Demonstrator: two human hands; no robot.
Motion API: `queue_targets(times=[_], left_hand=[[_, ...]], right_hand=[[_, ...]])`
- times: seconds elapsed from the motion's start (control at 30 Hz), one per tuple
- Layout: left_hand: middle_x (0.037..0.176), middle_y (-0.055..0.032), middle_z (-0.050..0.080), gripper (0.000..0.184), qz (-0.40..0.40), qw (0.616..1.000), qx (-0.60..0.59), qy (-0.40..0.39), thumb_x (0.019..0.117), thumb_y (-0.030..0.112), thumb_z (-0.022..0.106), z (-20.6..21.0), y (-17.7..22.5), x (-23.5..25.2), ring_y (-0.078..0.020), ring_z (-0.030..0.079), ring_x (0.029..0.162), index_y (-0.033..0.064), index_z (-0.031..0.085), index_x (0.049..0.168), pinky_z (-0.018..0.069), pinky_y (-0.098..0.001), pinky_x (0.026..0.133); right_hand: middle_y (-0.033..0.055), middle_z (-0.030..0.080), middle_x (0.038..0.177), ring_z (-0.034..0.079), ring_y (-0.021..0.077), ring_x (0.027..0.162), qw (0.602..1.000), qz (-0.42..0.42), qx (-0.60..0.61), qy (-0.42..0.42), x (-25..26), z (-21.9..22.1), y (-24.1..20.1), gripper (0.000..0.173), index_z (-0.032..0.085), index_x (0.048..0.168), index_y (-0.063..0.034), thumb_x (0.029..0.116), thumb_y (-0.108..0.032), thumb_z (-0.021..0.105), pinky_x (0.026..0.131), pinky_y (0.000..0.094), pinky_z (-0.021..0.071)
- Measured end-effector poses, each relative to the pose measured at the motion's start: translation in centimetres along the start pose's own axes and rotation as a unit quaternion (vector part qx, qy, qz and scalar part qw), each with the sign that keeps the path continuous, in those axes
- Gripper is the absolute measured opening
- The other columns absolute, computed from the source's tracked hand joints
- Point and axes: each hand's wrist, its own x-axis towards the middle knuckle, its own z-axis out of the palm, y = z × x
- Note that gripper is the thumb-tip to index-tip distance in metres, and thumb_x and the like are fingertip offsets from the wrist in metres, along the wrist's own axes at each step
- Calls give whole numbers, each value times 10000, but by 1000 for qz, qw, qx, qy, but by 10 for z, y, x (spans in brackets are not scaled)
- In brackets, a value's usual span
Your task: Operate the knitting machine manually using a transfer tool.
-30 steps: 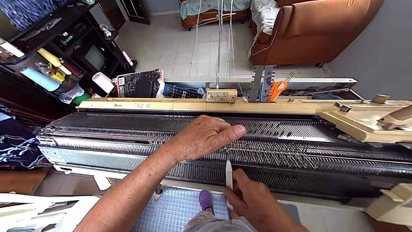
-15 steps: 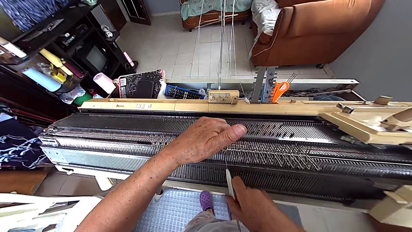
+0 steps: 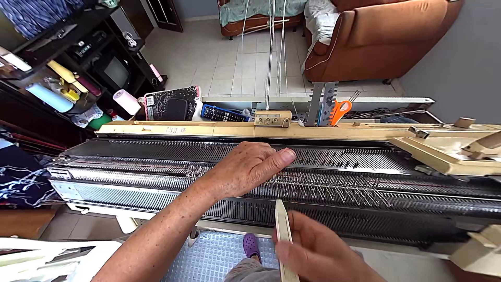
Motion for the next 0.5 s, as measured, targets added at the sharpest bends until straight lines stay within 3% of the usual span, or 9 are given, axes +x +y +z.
queue_targets(times=[0.1,0.17,0.23,0.3,0.37,0.4,0.43,0.5], left_hand=[[819,6,659,730,-8,1000,10,3,1068,558,189,1,-1,-1,-60,634,794,81,715,898,516,-263,744],[785,19,645,721,-2,1000,6,4,1070,552,194,0,-1,-1,-47,625,770,88,707,866,506,-254,725],[786,26,636,696,17,1000,-6,1,1075,531,217,-2,-5,0,-33,614,766,85,704,854,499,-227,711],[807,23,640,687,22,1000,-17,-7,1071,533,234,-3,-6,-1,-31,611,777,83,710,863,497,-222,713],[812,24,637,679,19,1000,-21,-10,1071,530,239,-3,-7,0,-31,606,778,84,708,863,491,-221,709],[811,21,643,675,19,1000,-20,-9,1071,520,242,-3,-7,0,-34,612,778,82,711,864,496,-226,710],[810,25,644,669,18,1000,-21,-10,1072,515,243,-3,-6,0,-30,614,779,84,710,864,498,-223,711],[811,30,646,662,12,1000,-26,-11,1072,518,254,-4,-6,0,-23,612,785,87,710,862,497,-220,719]], right_hand=[[-23,660,739,661,61,579,971,-39,-233,26,-4,0,14,150,518,1080,-38,1009,-133,609,535,236,577],[82,666,727,692,174,593,906,-7,-417,70,7,-10,29,245,552,1116,37,1009,-178,601,576,329,598],[176,667,784,708,311,696,837,54,-538,85,15,-11,33,305,547,1187,74,1036,-190,560,673,440,585],[198,657,700,697,372,635,755,-30,-638,146,17,-10,46,264,601,1116,89,990,-144,593,589,478,560],[150,615,602,662,319,514,696,-142,-673,208,22,-16,62,206,630,1005,56,917,-129,645,472,421,531],[126,603,586,645,281,487,705,-169,-654,217,24,-17,65,201,631,986,48,904,-134,651,453,392,521],[94,601,591,631,227,478,745,-175,-609,208,25,-19,65,199,628,987,42,907,-139,647,453,351,522],[3,635,674,650,88,530,897,-92,-414,123,23,-19,48,183,574,1069,-1,993,-161,617,509,246,570]])
